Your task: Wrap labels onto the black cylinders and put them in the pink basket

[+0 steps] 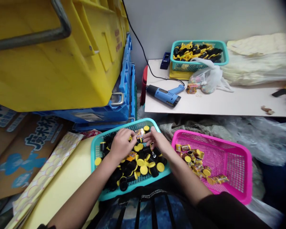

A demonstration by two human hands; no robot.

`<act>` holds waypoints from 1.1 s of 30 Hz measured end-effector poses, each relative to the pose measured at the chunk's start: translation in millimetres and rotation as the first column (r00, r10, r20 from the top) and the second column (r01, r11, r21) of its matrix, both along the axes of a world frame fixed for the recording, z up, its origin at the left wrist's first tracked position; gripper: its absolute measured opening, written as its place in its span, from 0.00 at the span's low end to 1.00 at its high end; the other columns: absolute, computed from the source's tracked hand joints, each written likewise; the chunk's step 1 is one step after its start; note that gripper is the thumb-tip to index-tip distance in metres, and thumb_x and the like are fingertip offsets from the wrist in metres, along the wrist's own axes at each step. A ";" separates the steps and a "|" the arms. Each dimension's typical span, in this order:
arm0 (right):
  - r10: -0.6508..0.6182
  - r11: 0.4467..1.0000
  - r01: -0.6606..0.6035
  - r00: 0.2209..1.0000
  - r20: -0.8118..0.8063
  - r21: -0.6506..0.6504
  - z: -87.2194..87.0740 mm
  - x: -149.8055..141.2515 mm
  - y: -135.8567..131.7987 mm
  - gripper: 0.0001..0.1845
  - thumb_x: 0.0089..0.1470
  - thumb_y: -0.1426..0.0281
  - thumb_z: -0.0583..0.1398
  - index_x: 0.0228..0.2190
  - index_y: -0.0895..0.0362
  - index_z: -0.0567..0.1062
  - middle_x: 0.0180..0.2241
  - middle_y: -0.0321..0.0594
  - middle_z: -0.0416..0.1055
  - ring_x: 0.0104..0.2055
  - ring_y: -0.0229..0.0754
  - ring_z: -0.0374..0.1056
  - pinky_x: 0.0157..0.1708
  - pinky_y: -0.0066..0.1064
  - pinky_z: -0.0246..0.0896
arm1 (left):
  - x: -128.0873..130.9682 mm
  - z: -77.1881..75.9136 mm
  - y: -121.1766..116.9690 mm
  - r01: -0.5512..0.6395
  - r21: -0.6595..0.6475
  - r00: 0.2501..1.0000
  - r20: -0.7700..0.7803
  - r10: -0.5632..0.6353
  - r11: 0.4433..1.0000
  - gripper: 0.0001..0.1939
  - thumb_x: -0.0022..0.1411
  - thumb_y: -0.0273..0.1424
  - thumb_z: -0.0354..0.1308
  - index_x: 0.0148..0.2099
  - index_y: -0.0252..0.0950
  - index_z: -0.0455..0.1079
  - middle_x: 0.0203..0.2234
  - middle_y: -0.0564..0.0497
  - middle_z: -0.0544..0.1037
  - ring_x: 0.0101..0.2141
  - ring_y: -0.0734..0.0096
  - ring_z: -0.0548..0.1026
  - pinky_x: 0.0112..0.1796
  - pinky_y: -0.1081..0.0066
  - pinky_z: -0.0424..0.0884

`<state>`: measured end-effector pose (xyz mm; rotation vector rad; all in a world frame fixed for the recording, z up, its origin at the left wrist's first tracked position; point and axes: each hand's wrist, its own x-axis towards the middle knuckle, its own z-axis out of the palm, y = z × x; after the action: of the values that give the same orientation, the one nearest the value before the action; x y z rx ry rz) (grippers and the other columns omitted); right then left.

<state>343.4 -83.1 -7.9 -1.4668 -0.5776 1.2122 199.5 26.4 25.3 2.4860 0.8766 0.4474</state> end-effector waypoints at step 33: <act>0.577 0.757 -0.555 0.323 0.750 -0.344 -11.3 17.4 -7.4 0.18 0.45 0.78 0.61 0.42 0.58 0.75 0.39 0.48 0.72 0.47 0.52 0.66 0.53 0.47 0.53 | -33.7 -6.7 -9.7 -0.135 -0.882 0.707 0.234 0.667 0.452 0.17 0.43 0.38 0.71 0.36 0.34 0.80 0.27 0.49 0.82 0.22 0.75 0.75 0.28 0.74 0.74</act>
<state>360.8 -90.4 -19.1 -1.9103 -1.9060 0.9217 165.8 16.7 18.6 1.1147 1.1107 0.6895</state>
